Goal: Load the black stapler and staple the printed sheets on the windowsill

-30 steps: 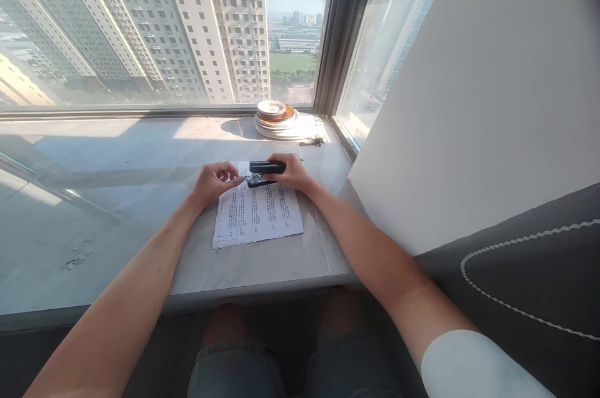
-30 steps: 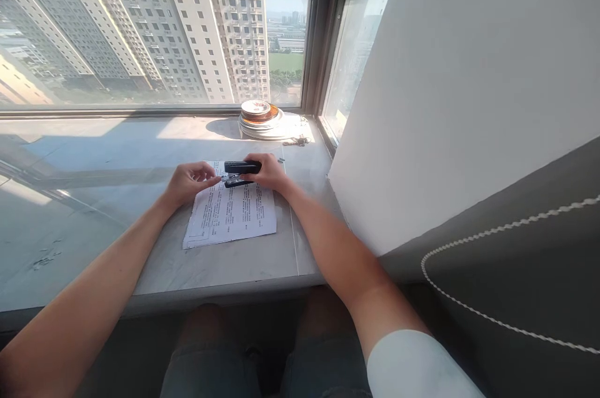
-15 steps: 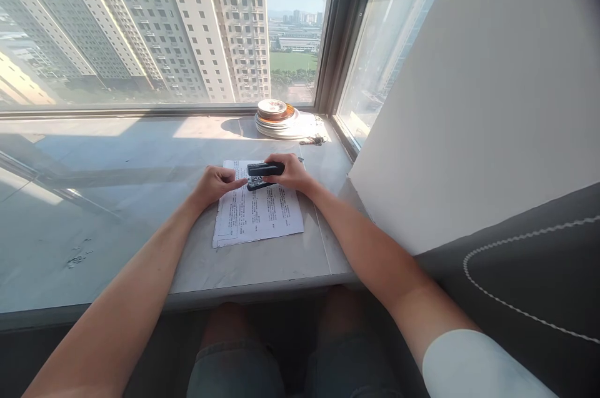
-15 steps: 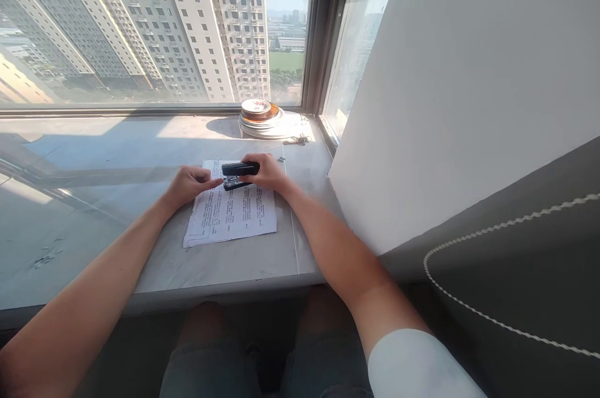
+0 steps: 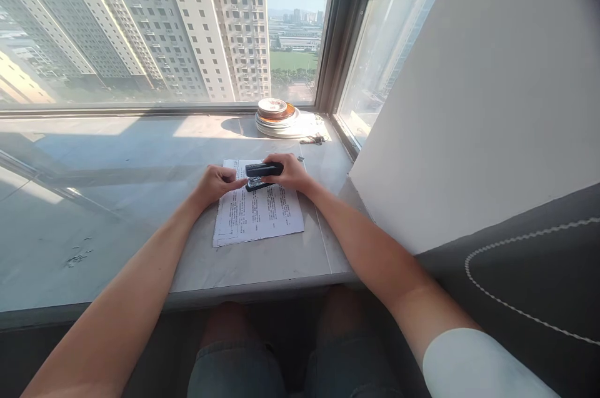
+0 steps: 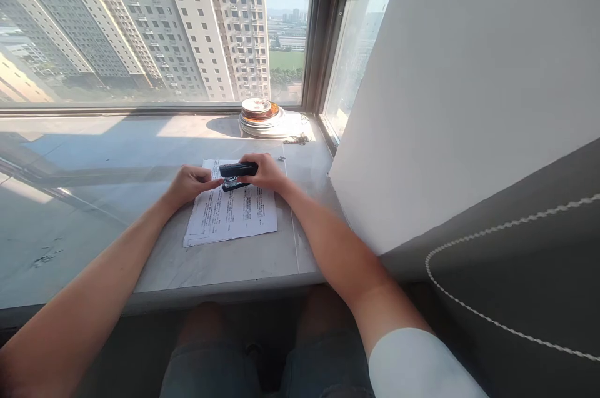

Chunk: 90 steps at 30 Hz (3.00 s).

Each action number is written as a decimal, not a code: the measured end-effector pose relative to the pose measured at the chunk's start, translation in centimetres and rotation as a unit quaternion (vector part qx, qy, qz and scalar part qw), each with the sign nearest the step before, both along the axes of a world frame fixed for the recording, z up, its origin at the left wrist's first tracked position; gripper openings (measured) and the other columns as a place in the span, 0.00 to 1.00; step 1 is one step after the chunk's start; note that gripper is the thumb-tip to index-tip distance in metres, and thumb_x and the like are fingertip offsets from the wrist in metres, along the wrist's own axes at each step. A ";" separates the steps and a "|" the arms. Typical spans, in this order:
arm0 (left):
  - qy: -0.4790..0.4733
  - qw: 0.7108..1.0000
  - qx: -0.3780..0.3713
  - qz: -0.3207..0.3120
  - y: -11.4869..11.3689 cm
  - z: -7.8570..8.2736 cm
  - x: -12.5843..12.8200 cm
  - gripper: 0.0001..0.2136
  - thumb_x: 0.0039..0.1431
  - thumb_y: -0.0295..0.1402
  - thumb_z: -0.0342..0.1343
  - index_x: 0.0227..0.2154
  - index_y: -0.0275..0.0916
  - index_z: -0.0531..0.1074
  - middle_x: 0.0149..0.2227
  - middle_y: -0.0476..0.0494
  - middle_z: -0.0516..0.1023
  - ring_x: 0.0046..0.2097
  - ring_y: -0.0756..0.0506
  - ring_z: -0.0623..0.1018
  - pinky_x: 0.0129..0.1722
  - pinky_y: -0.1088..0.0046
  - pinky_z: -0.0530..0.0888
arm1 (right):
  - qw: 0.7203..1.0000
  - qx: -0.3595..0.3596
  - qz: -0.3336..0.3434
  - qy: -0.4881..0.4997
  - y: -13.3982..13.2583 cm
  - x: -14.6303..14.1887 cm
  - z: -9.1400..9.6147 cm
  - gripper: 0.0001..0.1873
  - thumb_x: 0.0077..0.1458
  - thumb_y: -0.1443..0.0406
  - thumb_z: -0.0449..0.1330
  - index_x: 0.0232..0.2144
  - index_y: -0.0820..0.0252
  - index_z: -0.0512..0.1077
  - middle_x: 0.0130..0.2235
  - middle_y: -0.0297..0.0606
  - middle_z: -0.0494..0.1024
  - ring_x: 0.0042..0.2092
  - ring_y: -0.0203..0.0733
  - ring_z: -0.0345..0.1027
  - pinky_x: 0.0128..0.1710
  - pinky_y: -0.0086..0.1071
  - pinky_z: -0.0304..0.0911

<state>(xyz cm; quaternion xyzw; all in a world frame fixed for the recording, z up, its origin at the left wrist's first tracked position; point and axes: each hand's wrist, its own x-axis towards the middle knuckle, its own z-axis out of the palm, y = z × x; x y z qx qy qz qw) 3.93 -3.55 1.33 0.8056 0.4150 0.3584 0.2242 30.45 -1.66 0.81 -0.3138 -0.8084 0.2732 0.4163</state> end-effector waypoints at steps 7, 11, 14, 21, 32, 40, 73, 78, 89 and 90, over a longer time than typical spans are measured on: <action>-0.005 1.000 0.008 -0.003 0.0 0.0 0.1 0.26 0.56 0.43 0.65 0.15 0.38 0.55 0.20 0.54 0.51 0.25 0.52 0.53 0.24 0.72 0.49 | 1.000 0.011 0.005 0.009 0.2 0.0 -0.1 0.16 0.48 0.59 0.72 0.38 0.61 0.79 0.34 0.34 0.80 0.36 0.39 0.71 0.40 0.31 0.63; -0.010 1.000 0.009 -0.002 -0.2 0.1 0.2 0.26 0.57 0.43 0.65 0.15 0.38 0.55 0.20 0.54 0.51 0.25 0.52 0.53 0.24 0.72 0.49 | 1.000 0.004 0.004 0.007 0.0 0.0 0.1 0.16 0.48 0.59 0.71 0.38 0.61 0.79 0.34 0.34 0.80 0.36 0.39 0.71 0.40 0.31 0.63; -0.013 1.000 0.012 -0.001 -0.3 0.2 0.2 0.26 0.57 0.44 0.65 0.15 0.38 0.56 0.20 0.54 0.51 0.25 0.52 0.53 0.24 0.72 0.49 | 1.000 -0.005 0.002 0.000 -0.2 -0.1 0.3 0.16 0.49 0.58 0.71 0.38 0.61 0.79 0.34 0.34 0.79 0.36 0.39 0.70 0.40 0.31 0.62; -0.019 1.000 0.015 0.005 -0.3 0.2 0.3 0.27 0.56 0.44 0.65 0.15 0.38 0.55 0.19 0.54 0.51 0.25 0.52 0.52 0.24 0.72 0.49 | 1.000 -0.011 -0.002 -0.007 -0.2 -0.2 0.3 0.17 0.50 0.57 0.71 0.40 0.61 0.79 0.36 0.35 0.80 0.38 0.40 0.71 0.42 0.32 0.63; -0.011 1.000 0.007 -0.004 -0.1 0.1 0.1 0.27 0.56 0.44 0.65 0.15 0.38 0.55 0.19 0.54 0.51 0.25 0.52 0.53 0.24 0.72 0.50 | 1.000 -0.014 0.010 -0.004 -0.1 -0.3 0.2 0.20 0.50 0.55 0.73 0.42 0.60 0.80 0.38 0.37 0.81 0.41 0.42 0.72 0.44 0.34 0.64; -0.015 1.000 0.014 -0.001 -0.2 0.0 0.2 0.27 0.57 0.45 0.64 0.15 0.38 0.55 0.20 0.53 0.51 0.25 0.52 0.52 0.24 0.72 0.50 | 0.999 -0.027 0.007 0.024 -0.1 -0.6 -0.3 0.21 0.49 0.54 0.72 0.42 0.61 0.80 0.38 0.37 0.81 0.40 0.43 0.73 0.43 0.34 0.66; -0.053 0.974 0.084 0.202 1.5 -0.8 -0.8 0.18 0.50 0.34 0.55 0.16 0.41 0.50 0.20 0.54 0.48 0.25 0.51 0.52 0.28 0.71 0.56 | 0.993 -0.065 0.021 -0.097 -4.9 0.7 0.6 0.17 0.51 0.53 0.70 0.38 0.56 0.78 0.35 0.32 0.79 0.37 0.40 0.70 0.40 0.31 0.62; -0.034 0.974 0.074 0.210 1.7 -1.1 -0.5 0.17 0.49 0.35 0.55 0.15 0.42 0.51 0.18 0.53 0.51 0.24 0.49 0.54 0.28 0.70 0.56 | 0.989 -0.077 -0.035 -0.119 -7.7 4.6 0.7 0.19 0.51 0.51 0.70 0.40 0.56 0.78 0.36 0.35 0.79 0.37 0.44 0.71 0.39 0.35 0.64; 0.074 0.967 0.023 0.245 1.1 -0.9 0.1 0.12 0.51 0.35 0.52 0.16 0.43 0.57 0.19 0.49 0.60 0.25 0.46 0.60 0.28 0.68 0.55 | 0.950 -0.061 -0.301 0.052 -3.9 8.9 1.4 0.25 0.64 0.44 0.55 0.31 0.55 0.79 0.38 0.40 0.82 0.43 0.48 0.76 0.46 0.42 0.69; 0.077 0.965 0.026 0.249 1.1 -0.9 0.2 0.12 0.51 0.35 0.52 0.16 0.43 0.57 0.19 0.49 0.60 0.25 0.46 0.60 0.28 0.68 0.55 | 0.951 -0.054 -0.304 0.033 -2.9 8.8 1.3 0.21 0.61 0.46 0.59 0.32 0.55 0.79 0.39 0.40 0.83 0.44 0.49 0.76 0.46 0.42 0.69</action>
